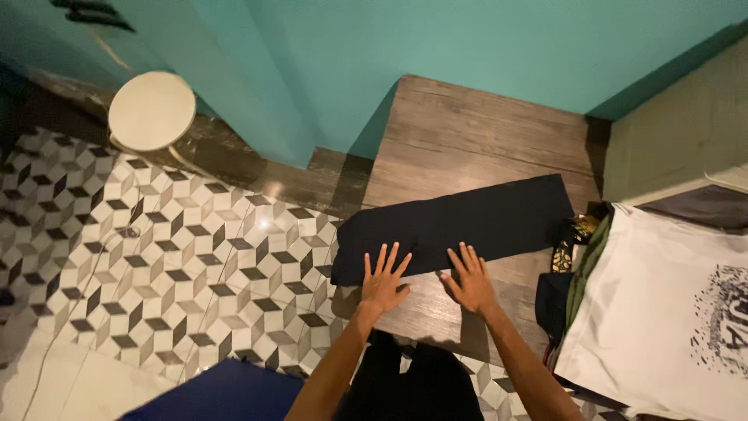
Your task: The person folds a black t-shirt on a table and then places it into an open cabinet.
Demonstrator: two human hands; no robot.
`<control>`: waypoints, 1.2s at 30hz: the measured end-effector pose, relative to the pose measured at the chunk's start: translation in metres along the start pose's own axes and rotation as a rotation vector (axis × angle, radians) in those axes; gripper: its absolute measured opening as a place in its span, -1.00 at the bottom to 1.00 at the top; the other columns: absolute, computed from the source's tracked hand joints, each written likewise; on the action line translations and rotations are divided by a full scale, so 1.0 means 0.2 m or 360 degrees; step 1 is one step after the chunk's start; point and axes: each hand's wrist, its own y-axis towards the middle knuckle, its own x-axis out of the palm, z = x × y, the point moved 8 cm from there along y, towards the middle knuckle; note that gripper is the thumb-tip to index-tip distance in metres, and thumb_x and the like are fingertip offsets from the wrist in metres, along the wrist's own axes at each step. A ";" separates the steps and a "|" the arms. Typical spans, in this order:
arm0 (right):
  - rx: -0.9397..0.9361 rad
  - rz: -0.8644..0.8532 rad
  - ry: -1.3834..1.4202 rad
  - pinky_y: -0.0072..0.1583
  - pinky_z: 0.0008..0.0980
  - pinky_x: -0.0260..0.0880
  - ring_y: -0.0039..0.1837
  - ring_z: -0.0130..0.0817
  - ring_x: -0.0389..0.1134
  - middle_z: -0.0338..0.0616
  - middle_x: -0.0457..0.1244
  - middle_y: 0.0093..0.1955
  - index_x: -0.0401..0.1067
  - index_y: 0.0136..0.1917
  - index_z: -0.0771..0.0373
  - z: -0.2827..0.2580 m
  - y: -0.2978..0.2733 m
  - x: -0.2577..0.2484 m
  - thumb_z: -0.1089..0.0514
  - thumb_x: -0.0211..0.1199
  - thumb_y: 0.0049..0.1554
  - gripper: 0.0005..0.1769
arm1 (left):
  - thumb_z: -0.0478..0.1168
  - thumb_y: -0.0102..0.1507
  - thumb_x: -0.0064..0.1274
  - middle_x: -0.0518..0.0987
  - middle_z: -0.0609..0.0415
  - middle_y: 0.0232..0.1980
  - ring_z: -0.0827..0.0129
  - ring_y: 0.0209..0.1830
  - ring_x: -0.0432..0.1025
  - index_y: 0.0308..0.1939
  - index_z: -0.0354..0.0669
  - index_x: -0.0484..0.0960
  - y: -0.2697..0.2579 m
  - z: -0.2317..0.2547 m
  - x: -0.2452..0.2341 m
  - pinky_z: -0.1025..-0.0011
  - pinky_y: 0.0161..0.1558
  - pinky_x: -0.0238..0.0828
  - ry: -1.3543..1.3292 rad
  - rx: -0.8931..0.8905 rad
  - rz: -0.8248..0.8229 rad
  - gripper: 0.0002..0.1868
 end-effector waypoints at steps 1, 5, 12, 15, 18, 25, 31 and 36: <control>0.0096 -0.0029 0.0030 0.55 0.14 -0.26 0.69 0.05 -0.29 0.10 -0.25 0.70 0.03 0.62 0.03 0.08 0.01 0.01 -0.36 -0.04 0.24 -0.18 | 0.18 0.24 0.12 -0.28 0.05 0.71 -0.04 0.69 -0.42 0.61 0.33 0.02 0.01 -0.01 0.01 -0.35 0.49 -0.59 0.0019 -0.0015 -0.0048 -0.07; 0.0262 0.0164 0.0129 0.52 0.15 -0.16 0.66 0.13 -0.20 0.22 -0.18 0.66 0.08 0.60 0.11 0.37 -0.03 -0.08 -0.34 0.01 0.23 -0.18 | 0.17 0.25 0.13 -0.31 -0.07 0.70 -0.19 0.67 -0.44 0.61 0.39 -0.02 0.04 0.03 -0.03 -0.48 0.42 -0.61 -0.0022 0.0018 0.0082 -0.08; 0.0501 0.0683 0.0325 0.49 -0.03 0.19 0.49 0.21 0.19 0.27 0.16 0.48 0.31 0.46 0.24 0.85 -0.04 -0.42 -0.15 0.12 0.32 -0.41 | 0.17 0.30 0.08 -0.31 -0.12 0.70 -0.34 0.65 -0.46 0.63 0.38 -0.06 0.08 0.12 -0.04 -0.58 0.36 -0.61 -0.0146 -0.0147 0.0184 -0.09; 0.0700 0.0775 0.0353 0.40 0.04 0.16 0.41 0.32 0.18 0.38 0.17 0.40 0.36 0.41 0.33 1.09 0.01 -0.57 -0.01 0.15 0.30 -0.48 | 0.18 0.29 0.08 -0.30 -0.12 0.69 -0.29 0.65 -0.45 0.62 0.36 -0.07 0.12 0.15 -0.01 -0.56 0.37 -0.62 -0.0138 -0.0118 0.0273 -0.09; 0.0508 0.0892 0.0333 0.41 0.02 0.22 0.39 0.30 0.21 0.34 0.19 0.35 0.37 0.38 0.39 1.19 0.07 -0.71 0.02 0.15 0.29 -0.49 | 0.21 0.27 0.08 -0.30 -0.12 0.68 -0.27 0.64 -0.46 0.59 0.37 -0.03 0.13 0.15 0.04 -0.56 0.36 -0.61 -0.0087 -0.0156 0.0236 -0.11; 0.0809 0.0641 0.0144 0.40 0.03 0.21 0.43 0.28 0.19 0.31 0.18 0.40 0.40 0.34 0.31 1.49 0.27 -0.74 -0.08 0.20 0.27 -0.48 | 0.27 0.29 0.01 -0.22 -0.16 0.69 -0.33 0.65 -0.39 0.58 0.33 0.10 0.13 0.16 0.06 -0.62 0.31 -0.47 -0.0024 -0.0061 0.0432 -0.18; 0.0905 0.0252 0.0360 0.32 0.06 0.25 0.35 0.37 0.21 0.50 0.17 0.34 0.26 0.41 0.45 1.63 0.42 -0.58 -0.31 0.22 0.21 -0.16 | 0.35 0.28 -0.04 -0.22 -0.14 0.67 -0.31 0.63 -0.37 0.58 0.37 0.08 0.14 0.18 0.06 -0.64 0.30 -0.53 0.0081 -0.0068 0.0445 -0.16; 0.1159 0.0039 0.0483 0.07 0.00 0.45 -0.02 0.14 0.49 0.36 0.40 -0.10 0.52 -0.09 0.61 1.70 0.47 -0.50 -0.44 0.38 0.07 -0.11 | 0.31 0.24 0.00 -0.30 -0.06 0.69 -0.23 0.65 -0.45 0.58 0.44 0.01 0.15 0.17 0.07 -0.56 0.35 -0.57 0.0175 -0.0219 0.0193 -0.12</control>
